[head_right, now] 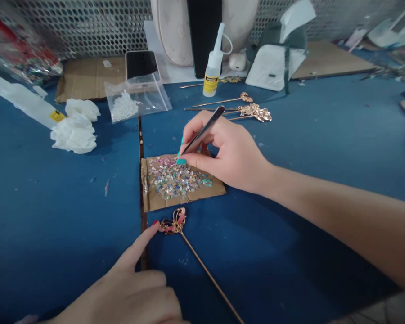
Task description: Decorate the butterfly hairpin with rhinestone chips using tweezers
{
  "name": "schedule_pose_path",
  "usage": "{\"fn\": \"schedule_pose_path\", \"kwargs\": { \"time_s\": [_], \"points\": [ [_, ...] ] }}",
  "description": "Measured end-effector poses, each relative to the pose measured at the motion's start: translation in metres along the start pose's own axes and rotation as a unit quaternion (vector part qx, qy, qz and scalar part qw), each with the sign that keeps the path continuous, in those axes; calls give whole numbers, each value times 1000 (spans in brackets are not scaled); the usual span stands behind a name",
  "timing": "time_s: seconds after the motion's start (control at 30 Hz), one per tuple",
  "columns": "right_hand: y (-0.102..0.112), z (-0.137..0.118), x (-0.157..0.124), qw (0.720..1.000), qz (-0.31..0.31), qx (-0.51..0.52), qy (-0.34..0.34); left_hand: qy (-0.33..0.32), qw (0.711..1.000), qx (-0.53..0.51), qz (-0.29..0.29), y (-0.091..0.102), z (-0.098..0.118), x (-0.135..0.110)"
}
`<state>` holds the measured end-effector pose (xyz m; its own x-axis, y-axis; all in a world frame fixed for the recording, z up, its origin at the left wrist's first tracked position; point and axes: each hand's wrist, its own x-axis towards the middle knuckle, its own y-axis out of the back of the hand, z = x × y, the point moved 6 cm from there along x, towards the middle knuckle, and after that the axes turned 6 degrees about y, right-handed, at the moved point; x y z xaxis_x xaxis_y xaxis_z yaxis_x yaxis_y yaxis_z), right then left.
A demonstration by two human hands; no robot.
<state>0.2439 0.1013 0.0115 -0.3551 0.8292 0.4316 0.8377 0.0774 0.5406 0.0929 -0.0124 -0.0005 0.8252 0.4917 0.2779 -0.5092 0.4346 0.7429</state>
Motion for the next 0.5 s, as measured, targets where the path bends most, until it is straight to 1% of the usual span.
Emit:
{"fn": "schedule_pose_path", "kwargs": {
  "time_s": [0.13,0.23,0.3,0.4,0.47,0.5],
  "points": [
    [0,-1,0,1000,3,3,-4,-9,999,-5,-32,-6,-2,-4],
    [0,-1,0,1000,5,0,-16,-15,998,19,-51,-13,-4,-9],
    [0,-2,0,1000,5,-12,-11,-13,998,40,-53,-16,-5,-10],
    [1,-4,0,1000,5,-27,-7,-25,997,64,-25,-15,-2,-9],
    [1,-4,1,999,5,-35,-5,-28,997,70,9,-10,1,-6],
    [2,-5,1,999,6,-43,-2,-29,997,70,17,-9,2,-5]
  ]
}}
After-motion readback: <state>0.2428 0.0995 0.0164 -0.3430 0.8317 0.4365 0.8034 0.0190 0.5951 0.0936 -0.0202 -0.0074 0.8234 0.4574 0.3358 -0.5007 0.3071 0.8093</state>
